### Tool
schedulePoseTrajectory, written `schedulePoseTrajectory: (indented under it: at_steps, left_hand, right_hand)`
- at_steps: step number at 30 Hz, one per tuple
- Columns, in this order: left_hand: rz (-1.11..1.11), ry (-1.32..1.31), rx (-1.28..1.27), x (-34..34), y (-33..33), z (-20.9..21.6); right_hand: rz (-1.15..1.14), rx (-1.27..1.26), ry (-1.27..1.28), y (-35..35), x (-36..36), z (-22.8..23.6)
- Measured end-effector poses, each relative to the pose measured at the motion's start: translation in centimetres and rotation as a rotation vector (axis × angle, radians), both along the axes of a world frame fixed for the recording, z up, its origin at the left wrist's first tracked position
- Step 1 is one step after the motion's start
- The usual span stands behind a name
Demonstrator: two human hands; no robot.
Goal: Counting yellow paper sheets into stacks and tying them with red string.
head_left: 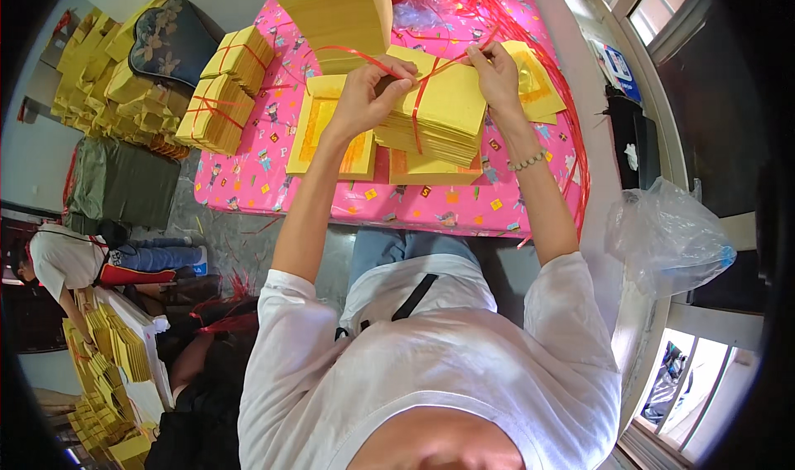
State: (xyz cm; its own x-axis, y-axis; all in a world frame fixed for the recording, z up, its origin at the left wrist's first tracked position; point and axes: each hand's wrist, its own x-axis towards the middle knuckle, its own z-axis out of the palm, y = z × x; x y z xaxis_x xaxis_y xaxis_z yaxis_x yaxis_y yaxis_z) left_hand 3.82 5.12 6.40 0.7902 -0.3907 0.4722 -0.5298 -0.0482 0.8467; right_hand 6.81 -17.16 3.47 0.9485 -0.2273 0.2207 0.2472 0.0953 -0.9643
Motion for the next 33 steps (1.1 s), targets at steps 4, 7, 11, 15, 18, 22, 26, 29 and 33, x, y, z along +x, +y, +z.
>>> schedulePoseTrajectory:
  at_steps: [4, 7, 11, 15, 18, 22, 26, 29, 33]
  left_hand:
    - [-0.062, 0.033, 0.003, 0.2, 0.7, -0.2]
    - [-0.083, 0.035, -0.002, 0.2, 0.7, -0.6]
    - [-0.086, 0.003, 0.013, 0.2, 0.8, -0.9]
    - [-0.078, 0.007, 0.02, 0.2, 0.6, -0.9]
    - [-0.052, -0.003, -0.019, 0.1, 0.8, -1.1]
    - [-0.027, -0.036, -0.002, -0.1, 1.6, -1.2]
    - [-0.02, 0.006, -0.043, -0.3, 1.0, -0.9]
    - [-0.011, 0.005, -0.026, -0.1, 0.8, -1.0]
    - [-0.01, -0.027, -0.012, 0.1, 0.7, -1.3]
  right_hand:
    - [-0.036, 0.003, 0.001, 0.5, -0.6, 0.0]
    - [-0.026, 0.062, 0.04, 0.5, -0.9, 0.4]
    - [-0.052, 0.108, -0.042, 0.5, -1.2, 0.4]
    - [-0.228, 0.048, -0.232, -1.1, -2.9, 0.6]
    - [-0.321, -0.109, -0.276, -0.4, -7.1, 2.4]
    - [-0.43, 0.022, -0.366, -0.7, -10.8, 2.5]
    - [-0.339, 0.299, -0.03, -2.6, -12.8, -1.7]
    - [-0.239, 0.453, 0.178, -2.8, -12.8, -4.7]
    - [-0.068, 0.322, 0.391, -1.4, -11.4, -7.8]
